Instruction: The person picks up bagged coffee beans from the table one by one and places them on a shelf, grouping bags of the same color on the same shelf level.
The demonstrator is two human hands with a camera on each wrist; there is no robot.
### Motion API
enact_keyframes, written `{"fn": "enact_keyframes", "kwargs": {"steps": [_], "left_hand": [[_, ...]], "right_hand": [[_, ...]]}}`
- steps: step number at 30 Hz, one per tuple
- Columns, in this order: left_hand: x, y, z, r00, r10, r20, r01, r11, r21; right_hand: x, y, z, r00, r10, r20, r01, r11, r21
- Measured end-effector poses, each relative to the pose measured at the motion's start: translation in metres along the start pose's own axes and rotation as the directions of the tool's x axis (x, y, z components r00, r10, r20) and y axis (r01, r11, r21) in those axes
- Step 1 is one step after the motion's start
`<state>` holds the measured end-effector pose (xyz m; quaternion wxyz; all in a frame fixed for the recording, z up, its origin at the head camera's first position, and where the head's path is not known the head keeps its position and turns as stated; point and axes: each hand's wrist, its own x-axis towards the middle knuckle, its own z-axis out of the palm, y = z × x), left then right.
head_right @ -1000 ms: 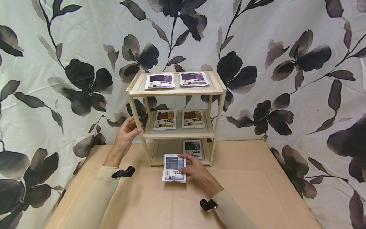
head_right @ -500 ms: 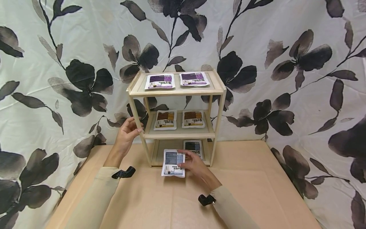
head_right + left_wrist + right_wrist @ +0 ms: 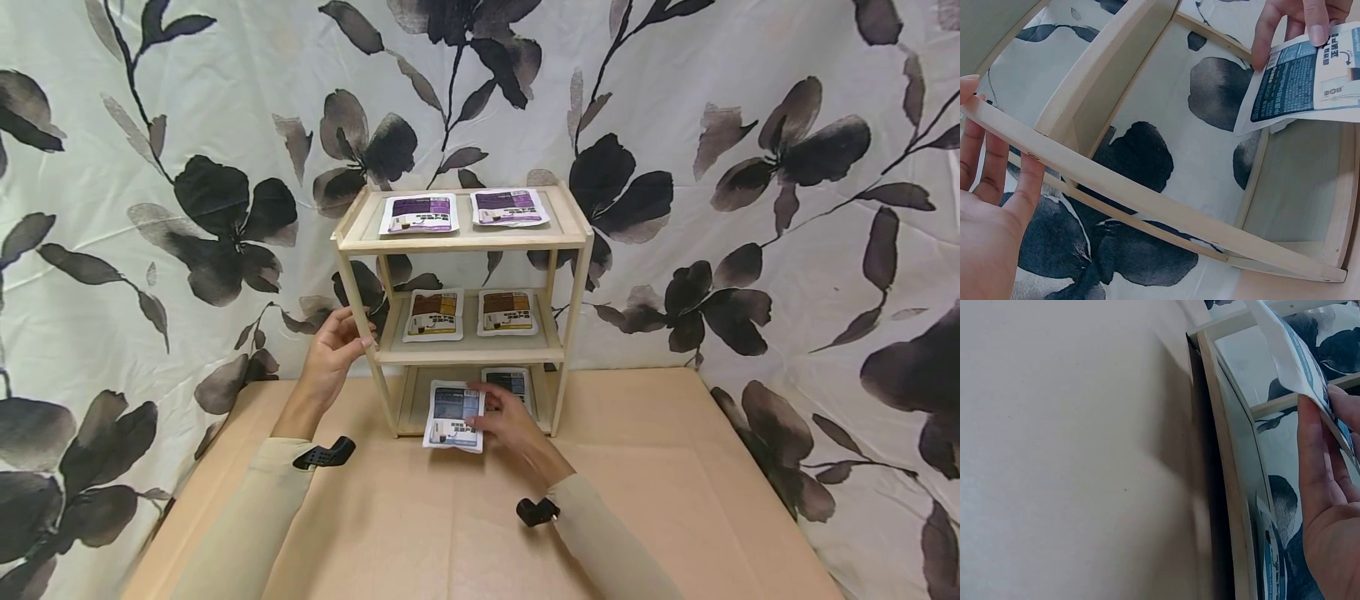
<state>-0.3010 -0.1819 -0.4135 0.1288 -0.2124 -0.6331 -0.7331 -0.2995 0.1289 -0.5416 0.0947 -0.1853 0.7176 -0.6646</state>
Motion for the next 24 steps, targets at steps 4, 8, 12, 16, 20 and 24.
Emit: {"fn": "enact_keyframes", "kwargs": {"steps": [4,8,12,16,20,24], "left_hand": [[0.000,0.001,0.000,1.000,0.000,-0.002,0.000,1.000,0.001],[0.000,0.001,0.000,1.000,-0.007,-0.005,0.007,1.000,0.004],[0.001,0.001,0.000,1.000,-0.011,-0.004,0.011,1.000,0.007],[0.002,0.000,0.000,1.000,-0.009,0.000,0.009,1.000,0.007],[0.002,-0.001,-0.001,1.000,-0.007,0.003,0.007,1.000,0.002],[0.001,-0.001,-0.001,1.000,-0.008,0.002,0.008,1.000,-0.006]], "right_hand": [[0.004,0.000,-0.002,1.000,-0.001,-0.002,0.001,0.999,-0.048],[0.010,-0.001,-0.002,0.999,0.015,-0.036,-0.019,0.992,-0.125],[0.016,-0.001,-0.002,0.998,0.044,-0.046,-0.050,0.992,-0.119],[0.021,-0.002,-0.003,0.997,0.065,-0.053,-0.071,0.990,-0.123],[0.026,-0.003,-0.002,0.995,0.083,-0.055,-0.090,0.985,-0.146],[0.032,-0.002,0.000,0.996,0.079,-0.051,-0.087,0.979,-0.185]]}}
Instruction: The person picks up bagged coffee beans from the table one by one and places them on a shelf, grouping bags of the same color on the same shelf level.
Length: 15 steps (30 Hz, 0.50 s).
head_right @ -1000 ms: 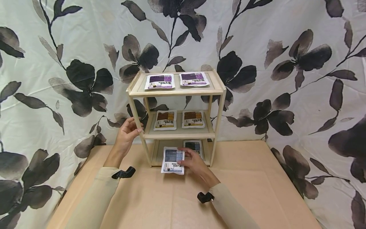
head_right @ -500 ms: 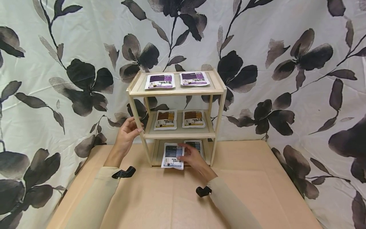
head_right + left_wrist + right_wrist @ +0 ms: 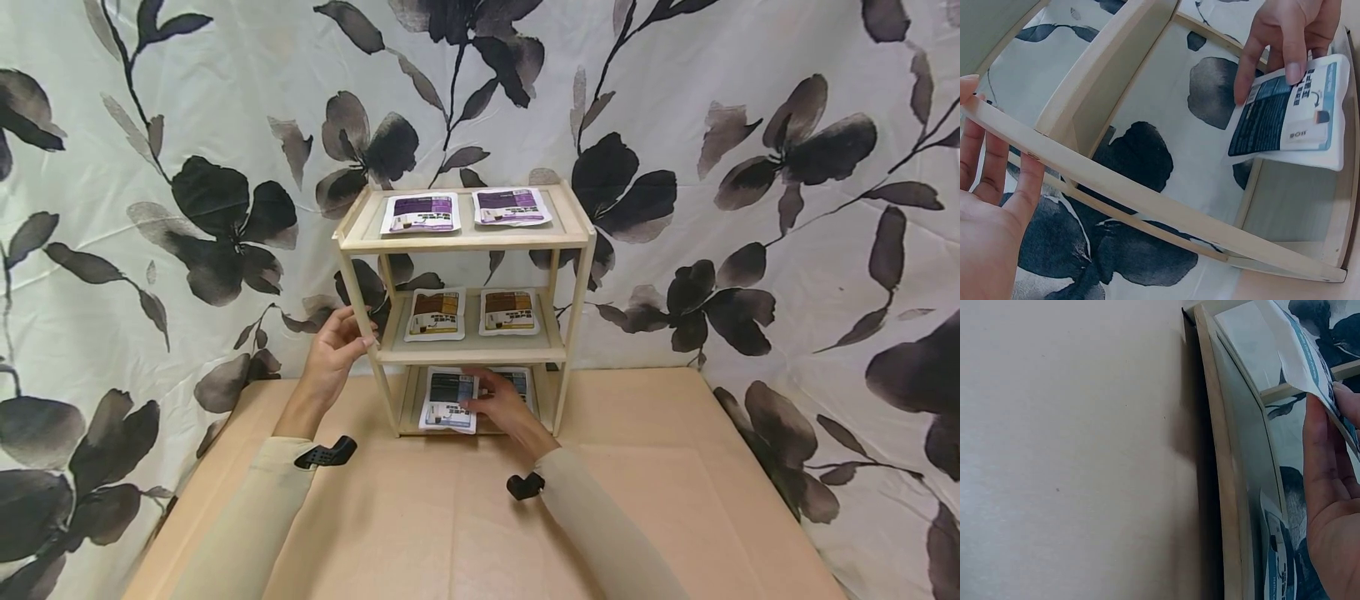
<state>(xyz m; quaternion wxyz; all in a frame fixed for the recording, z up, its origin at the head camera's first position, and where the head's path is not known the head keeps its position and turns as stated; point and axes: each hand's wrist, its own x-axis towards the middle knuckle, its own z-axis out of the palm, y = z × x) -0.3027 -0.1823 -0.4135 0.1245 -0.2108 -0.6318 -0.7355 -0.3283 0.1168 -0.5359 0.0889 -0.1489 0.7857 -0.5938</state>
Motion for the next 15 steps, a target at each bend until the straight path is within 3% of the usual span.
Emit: {"fn": "enact_keyframes", "kwargs": {"steps": [4,15], "left_hand": [[0.000,0.000,0.000,1.000,0.000,-0.001,0.000,1.000,0.001],[-0.001,0.000,0.000,1.000,0.009,-0.008,-0.009,1.000,0.002]], "right_hand": [[0.006,0.001,0.002,1.000,-0.002,0.012,0.002,1.000,0.027],[0.020,0.005,0.004,0.995,0.087,0.054,-0.092,0.990,0.105]]}}
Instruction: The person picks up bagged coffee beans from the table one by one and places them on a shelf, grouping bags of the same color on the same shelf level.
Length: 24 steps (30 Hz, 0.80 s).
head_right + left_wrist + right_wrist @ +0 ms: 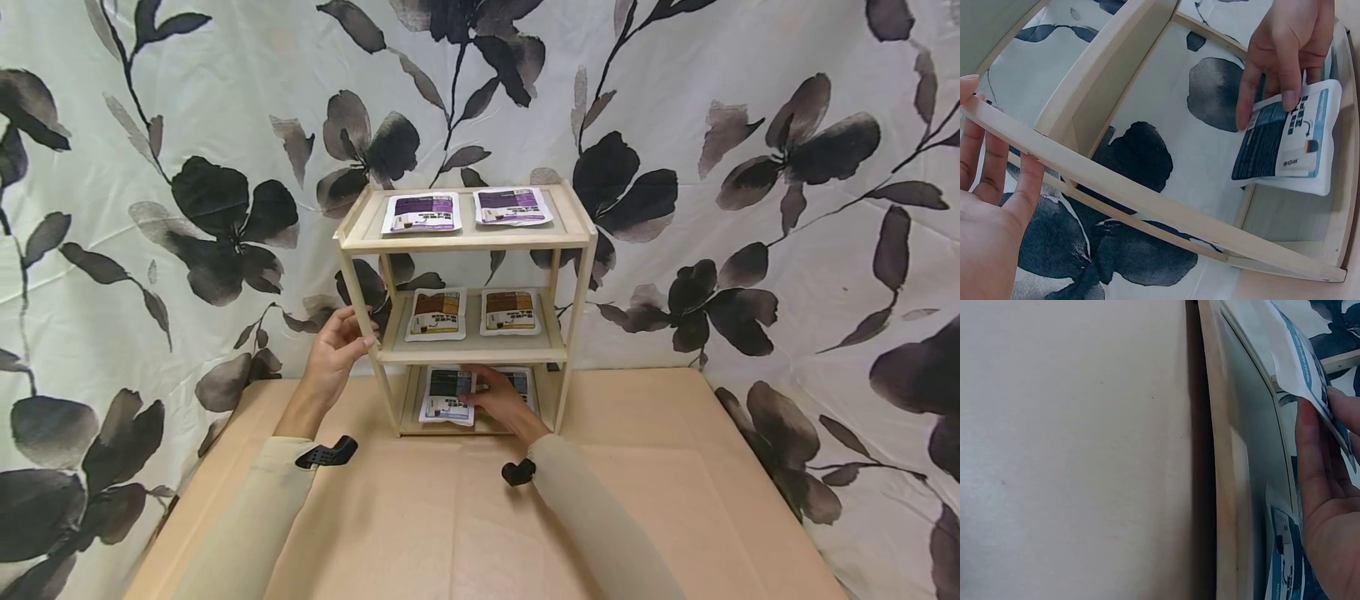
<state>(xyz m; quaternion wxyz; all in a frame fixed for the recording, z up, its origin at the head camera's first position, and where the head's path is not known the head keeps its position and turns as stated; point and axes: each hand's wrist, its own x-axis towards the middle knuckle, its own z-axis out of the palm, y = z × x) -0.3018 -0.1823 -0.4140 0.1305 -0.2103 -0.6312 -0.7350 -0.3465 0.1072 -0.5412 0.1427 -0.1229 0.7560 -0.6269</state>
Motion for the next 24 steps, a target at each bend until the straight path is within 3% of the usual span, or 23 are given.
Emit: {"fn": "enact_keyframes", "kwargs": {"steps": [15,24], "left_hand": [[-0.001,0.001,0.000,1.000,-0.030,0.001,0.030,0.999,0.016],[-0.001,0.001,0.000,1.000,-0.015,0.003,0.015,1.000,0.016]], "right_hand": [[0.019,-0.003,0.001,0.998,0.058,0.005,-0.057,0.996,-0.073],[0.020,-0.004,0.001,0.997,0.080,0.013,-0.079,0.993,-0.082]]}}
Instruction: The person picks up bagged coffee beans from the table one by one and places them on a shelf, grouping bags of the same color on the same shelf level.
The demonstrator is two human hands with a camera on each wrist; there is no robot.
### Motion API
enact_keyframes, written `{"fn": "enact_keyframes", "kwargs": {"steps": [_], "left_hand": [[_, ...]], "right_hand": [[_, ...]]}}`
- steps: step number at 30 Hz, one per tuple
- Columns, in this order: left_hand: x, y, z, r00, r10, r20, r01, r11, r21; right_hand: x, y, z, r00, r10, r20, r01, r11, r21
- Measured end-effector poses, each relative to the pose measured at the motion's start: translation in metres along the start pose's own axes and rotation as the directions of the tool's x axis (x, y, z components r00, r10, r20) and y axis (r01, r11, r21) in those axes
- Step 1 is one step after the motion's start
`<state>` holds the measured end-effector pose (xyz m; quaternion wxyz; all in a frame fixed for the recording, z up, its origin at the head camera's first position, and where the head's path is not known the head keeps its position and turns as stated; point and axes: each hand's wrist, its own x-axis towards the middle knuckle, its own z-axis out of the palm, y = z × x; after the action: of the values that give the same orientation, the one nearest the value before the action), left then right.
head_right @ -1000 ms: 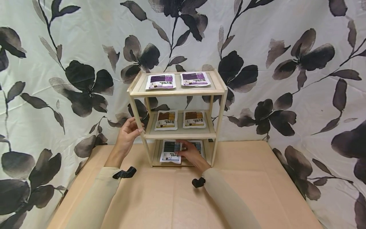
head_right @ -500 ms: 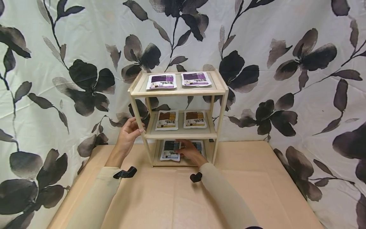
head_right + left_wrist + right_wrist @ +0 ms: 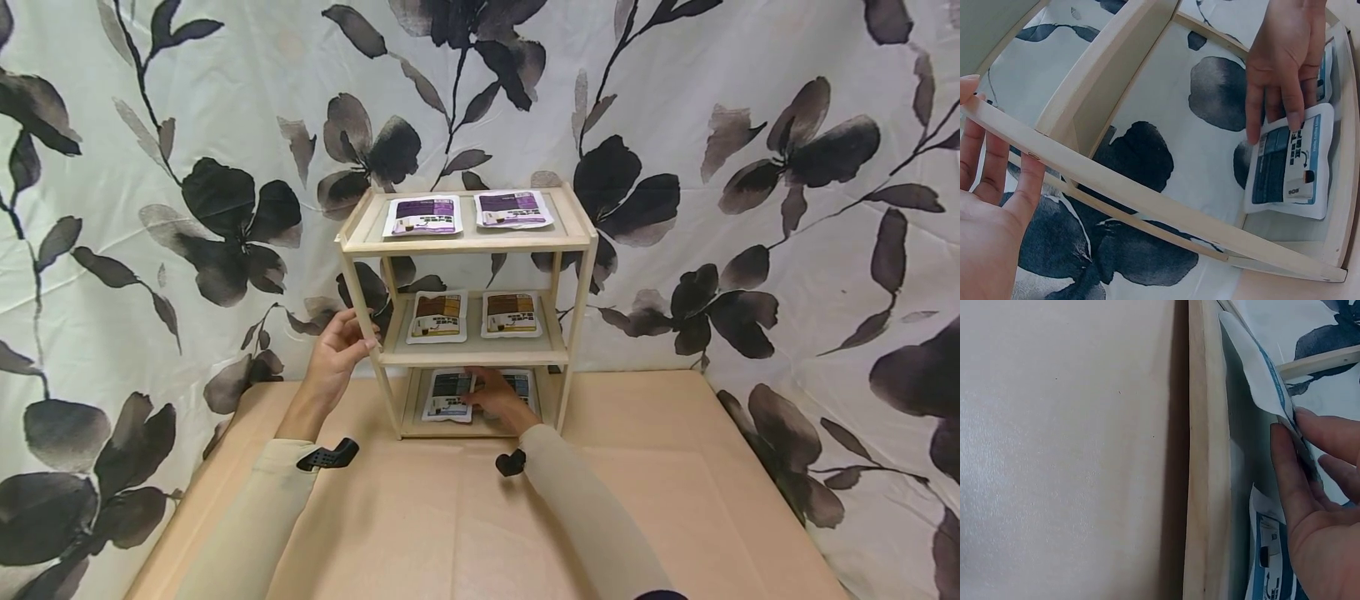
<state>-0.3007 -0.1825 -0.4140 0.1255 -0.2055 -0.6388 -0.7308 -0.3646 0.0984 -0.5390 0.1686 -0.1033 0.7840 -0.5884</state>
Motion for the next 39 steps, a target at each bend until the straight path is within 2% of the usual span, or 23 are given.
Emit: {"fn": "enact_keyframes", "kwargs": {"steps": [9,19,26,28,33,39], "left_hand": [[0.001,-0.002,-0.001,1.000,0.016,0.006,-0.016,1.000,-0.007],[0.004,0.000,-0.001,1.000,0.022,0.007,-0.022,1.000,-0.010],[0.004,0.000,-0.001,1.000,0.021,0.004,-0.021,1.000,0.003],[0.004,0.000,-0.002,1.000,0.022,0.003,-0.022,1.000,0.022],[-0.003,-0.002,-0.008,1.000,0.009,0.006,-0.010,0.994,0.109],[-0.018,-0.006,-0.024,0.999,-0.036,0.005,0.035,0.991,0.132]], "right_hand": [[-0.009,-0.010,0.001,0.999,-0.002,0.033,0.004,0.997,-0.083],[-0.018,-0.024,0.003,0.999,0.004,0.032,0.002,0.983,-0.184],[-0.034,-0.029,-0.003,0.996,-0.022,0.090,0.039,0.979,-0.200],[-0.039,-0.030,-0.005,0.994,-0.046,0.103,0.070,0.967,-0.243],[-0.053,-0.033,-0.009,0.987,-0.124,0.106,0.156,0.906,-0.394],[-0.072,-0.042,-0.012,0.968,-0.203,0.146,0.246,0.873,-0.421]]}}
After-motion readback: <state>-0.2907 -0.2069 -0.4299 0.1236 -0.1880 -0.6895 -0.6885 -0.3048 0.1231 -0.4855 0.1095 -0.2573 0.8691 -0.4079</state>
